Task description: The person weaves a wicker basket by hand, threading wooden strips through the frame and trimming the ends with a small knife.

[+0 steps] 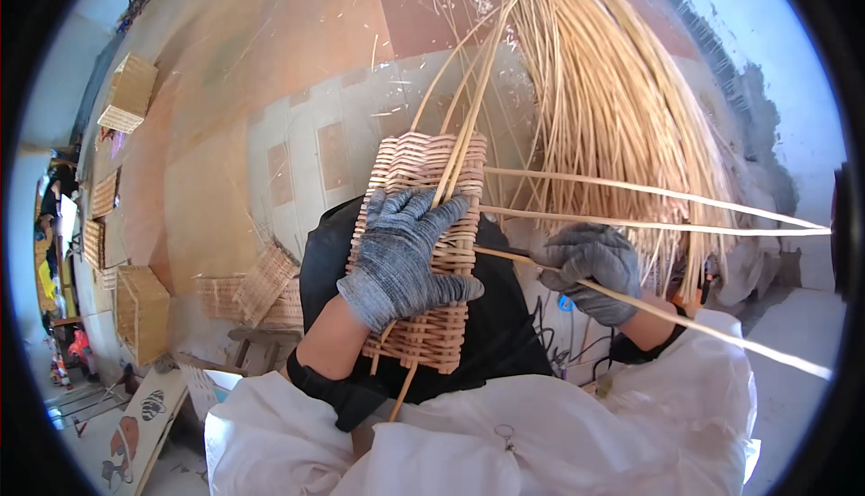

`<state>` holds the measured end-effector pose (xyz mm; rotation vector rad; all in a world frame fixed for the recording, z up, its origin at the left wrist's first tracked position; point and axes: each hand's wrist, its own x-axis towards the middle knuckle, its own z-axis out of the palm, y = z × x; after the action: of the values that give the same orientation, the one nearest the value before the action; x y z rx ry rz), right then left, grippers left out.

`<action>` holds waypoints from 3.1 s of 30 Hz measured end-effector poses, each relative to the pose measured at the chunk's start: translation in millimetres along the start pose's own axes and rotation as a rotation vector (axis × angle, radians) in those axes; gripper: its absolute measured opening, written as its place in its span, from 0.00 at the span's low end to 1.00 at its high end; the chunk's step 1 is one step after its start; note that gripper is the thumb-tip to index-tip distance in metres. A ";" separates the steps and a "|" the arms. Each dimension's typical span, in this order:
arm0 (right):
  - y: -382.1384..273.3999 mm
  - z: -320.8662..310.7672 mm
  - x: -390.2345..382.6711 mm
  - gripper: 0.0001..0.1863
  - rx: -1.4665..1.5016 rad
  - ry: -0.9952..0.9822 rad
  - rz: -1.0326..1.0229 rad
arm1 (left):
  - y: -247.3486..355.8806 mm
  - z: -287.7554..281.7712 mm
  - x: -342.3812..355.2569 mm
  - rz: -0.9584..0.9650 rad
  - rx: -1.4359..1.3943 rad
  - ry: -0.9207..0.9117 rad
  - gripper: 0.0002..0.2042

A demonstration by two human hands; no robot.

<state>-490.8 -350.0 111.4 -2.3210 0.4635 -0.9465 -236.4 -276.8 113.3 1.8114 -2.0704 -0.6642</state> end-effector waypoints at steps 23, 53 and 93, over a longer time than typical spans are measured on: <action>-27.4 -39.5 -17.8 0.12 0.078 -0.911 0.852 | 33.7 24.7 1.5 0.012 -0.119 0.169 0.34; -50.9 -19.9 -39.7 0.27 0.572 -0.369 0.982 | -32.0 5.0 -5.4 0.291 -0.027 0.062 0.58; 13.9 -19.0 20.2 0.21 0.712 -0.677 0.881 | -41.1 -3.5 -11.2 0.269 0.018 -0.086 0.54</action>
<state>-491.9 -378.3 124.1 -1.3977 0.6290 0.1215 -198.3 -270.1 95.2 1.4971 -2.3272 -0.6599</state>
